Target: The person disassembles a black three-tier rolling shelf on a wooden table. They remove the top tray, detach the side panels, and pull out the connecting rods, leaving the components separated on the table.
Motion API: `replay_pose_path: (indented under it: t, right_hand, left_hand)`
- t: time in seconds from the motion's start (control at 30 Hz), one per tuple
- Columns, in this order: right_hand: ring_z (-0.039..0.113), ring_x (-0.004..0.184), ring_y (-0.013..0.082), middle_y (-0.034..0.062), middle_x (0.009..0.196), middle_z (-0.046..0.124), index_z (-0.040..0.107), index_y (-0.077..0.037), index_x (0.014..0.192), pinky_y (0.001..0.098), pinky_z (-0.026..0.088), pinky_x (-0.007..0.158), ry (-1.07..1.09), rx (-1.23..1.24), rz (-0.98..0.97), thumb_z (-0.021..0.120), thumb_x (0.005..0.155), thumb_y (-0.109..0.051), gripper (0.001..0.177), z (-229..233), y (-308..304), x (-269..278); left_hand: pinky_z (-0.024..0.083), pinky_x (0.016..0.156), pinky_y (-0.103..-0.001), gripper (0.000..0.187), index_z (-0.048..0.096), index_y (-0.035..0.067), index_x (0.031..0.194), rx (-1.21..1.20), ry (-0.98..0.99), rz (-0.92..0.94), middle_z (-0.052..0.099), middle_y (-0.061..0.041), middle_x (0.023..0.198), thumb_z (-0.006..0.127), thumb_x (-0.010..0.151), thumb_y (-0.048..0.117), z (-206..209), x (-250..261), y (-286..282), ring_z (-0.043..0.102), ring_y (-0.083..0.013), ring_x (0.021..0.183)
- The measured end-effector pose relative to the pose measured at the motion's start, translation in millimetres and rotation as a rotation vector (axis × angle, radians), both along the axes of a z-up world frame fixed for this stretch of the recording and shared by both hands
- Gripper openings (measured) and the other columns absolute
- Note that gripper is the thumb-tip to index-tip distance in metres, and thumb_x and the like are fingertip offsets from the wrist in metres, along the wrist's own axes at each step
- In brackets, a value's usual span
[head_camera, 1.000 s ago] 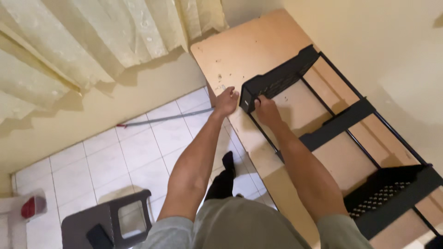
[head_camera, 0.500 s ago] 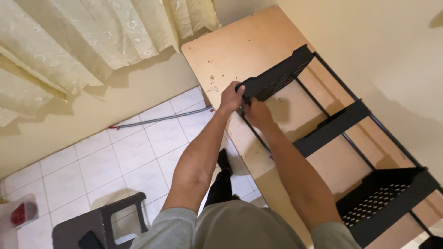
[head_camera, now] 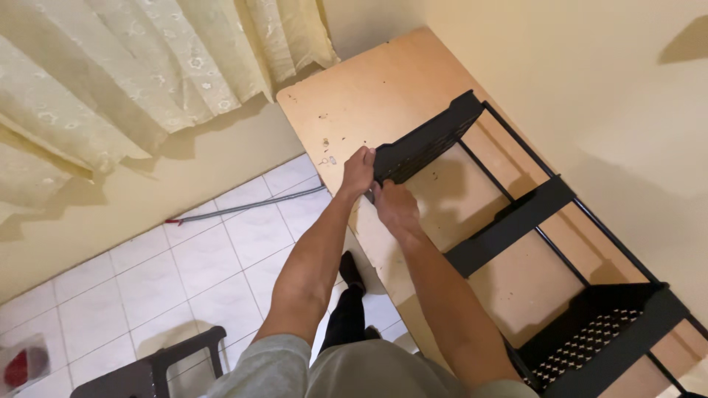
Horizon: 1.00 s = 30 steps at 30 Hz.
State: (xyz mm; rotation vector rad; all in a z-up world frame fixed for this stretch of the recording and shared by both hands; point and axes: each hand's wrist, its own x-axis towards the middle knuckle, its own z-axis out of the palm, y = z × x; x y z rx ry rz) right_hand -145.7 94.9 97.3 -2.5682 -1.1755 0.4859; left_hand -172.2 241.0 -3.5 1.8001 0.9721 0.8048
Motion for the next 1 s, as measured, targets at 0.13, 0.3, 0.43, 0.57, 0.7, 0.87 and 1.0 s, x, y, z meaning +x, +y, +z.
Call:
replay_pose_path:
  t: [0.13,0.3,0.43,0.57,0.7,0.87,1.0]
  right_hand:
    - [0.068,0.105,0.0446,0.0271,0.110,0.070,0.068,-0.004,0.113,0.0522,0.054,0.091,-0.005,-0.033,-0.027,0.045,0.105,-0.049,0.050,-1,3,0]
    - [0.068,0.107,0.0425,0.0253,0.113,0.069,0.067,-0.005,0.114,0.0498,0.055,0.090,-0.087,-0.105,0.011,0.046,0.105,-0.049,0.049,-10,5,1]
    - [0.070,0.107,0.0395,0.0226,0.114,0.070,0.067,-0.007,0.114,0.0475,0.057,0.089,-0.144,-0.132,0.021,0.051,0.101,-0.047,0.046,-13,9,2]
    - [0.070,0.105,0.0396,0.0221,0.111,0.070,0.069,-0.009,0.112,0.0480,0.056,0.088,-0.133,-0.079,-0.034,0.048,0.104,-0.047,0.044,-17,6,0]
    - [0.070,0.102,0.0397,0.0224,0.108,0.069,0.065,-0.006,0.113,0.0493,0.056,0.087,-0.158,0.015,-0.020,0.051,0.103,-0.037,0.035,-31,8,3]
    - [0.070,0.096,0.0430,0.0255,0.111,0.066,0.059,0.000,0.112,0.0504,0.058,0.080,-0.223,0.106,0.072,0.059,0.090,-0.012,0.025,-63,20,14]
    - [0.068,0.096,0.0459,0.0264,0.102,0.069,0.060,0.000,0.105,0.0560,0.054,0.082,-0.141,0.242,0.121,0.055,0.100,-0.021,0.022,-73,20,18]
  left_hand:
    - [0.050,0.075,-0.047,0.035,0.060,0.003,0.092,0.020,-0.066,-0.013,0.066,-0.023,0.085,0.051,0.106,0.033,4,-2,-2,0.064,-0.0418,0.080]
    - [0.049,0.074,-0.049,0.034,0.058,0.001,0.090,0.078,-0.102,0.065,0.064,-0.026,0.084,0.051,0.106,0.030,9,2,-17,0.062,-0.0452,0.080]
    - [0.047,0.073,-0.051,0.035,0.058,0.001,0.087,0.153,-0.096,0.114,0.064,-0.027,0.083,0.052,0.107,0.029,14,7,-17,0.061,-0.0476,0.080]
    - [0.048,0.069,-0.049,0.041,0.059,-0.001,0.080,0.110,-0.104,0.157,0.063,-0.027,0.079,0.057,0.104,0.033,16,6,-16,0.060,-0.0460,0.074]
    - [0.050,0.068,-0.044,0.046,0.064,0.000,0.079,0.010,-0.032,0.016,0.065,-0.023,0.075,0.062,0.100,0.041,25,0,-1,0.060,-0.0387,0.068]
    - [0.050,0.065,-0.041,0.051,0.069,0.001,0.076,-0.066,0.029,-0.114,0.066,-0.019,0.068,0.064,0.096,0.047,29,-10,7,0.061,-0.0287,0.062]
    - [0.048,0.060,-0.042,0.056,0.067,-0.001,0.072,-0.037,-0.008,-0.085,0.060,-0.019,0.061,0.064,0.098,0.048,29,-13,7,0.057,-0.0258,0.056]
